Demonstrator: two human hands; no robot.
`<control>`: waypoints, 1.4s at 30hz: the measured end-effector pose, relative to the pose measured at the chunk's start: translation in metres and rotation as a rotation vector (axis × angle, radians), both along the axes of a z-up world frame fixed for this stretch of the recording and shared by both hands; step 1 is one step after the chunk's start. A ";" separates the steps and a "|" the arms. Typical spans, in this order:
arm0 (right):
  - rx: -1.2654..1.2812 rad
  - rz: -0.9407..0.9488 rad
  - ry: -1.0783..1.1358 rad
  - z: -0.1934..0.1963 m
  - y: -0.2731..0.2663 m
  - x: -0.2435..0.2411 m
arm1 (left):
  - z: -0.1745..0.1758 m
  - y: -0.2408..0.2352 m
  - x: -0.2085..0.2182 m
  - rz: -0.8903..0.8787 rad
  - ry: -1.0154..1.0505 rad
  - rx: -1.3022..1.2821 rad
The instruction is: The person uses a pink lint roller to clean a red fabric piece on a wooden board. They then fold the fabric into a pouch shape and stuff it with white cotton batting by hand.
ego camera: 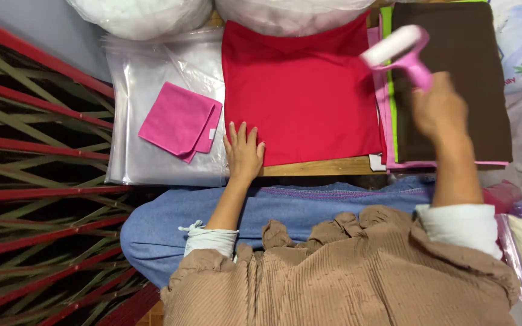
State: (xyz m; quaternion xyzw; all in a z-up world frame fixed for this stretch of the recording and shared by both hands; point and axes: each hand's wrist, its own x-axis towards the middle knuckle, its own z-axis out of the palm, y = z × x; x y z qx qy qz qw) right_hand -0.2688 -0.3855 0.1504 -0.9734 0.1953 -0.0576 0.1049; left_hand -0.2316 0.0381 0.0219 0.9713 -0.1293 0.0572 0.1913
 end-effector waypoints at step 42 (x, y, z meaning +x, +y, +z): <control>-0.208 0.369 0.436 0.042 0.064 0.056 | -0.015 0.012 0.028 0.071 0.039 0.288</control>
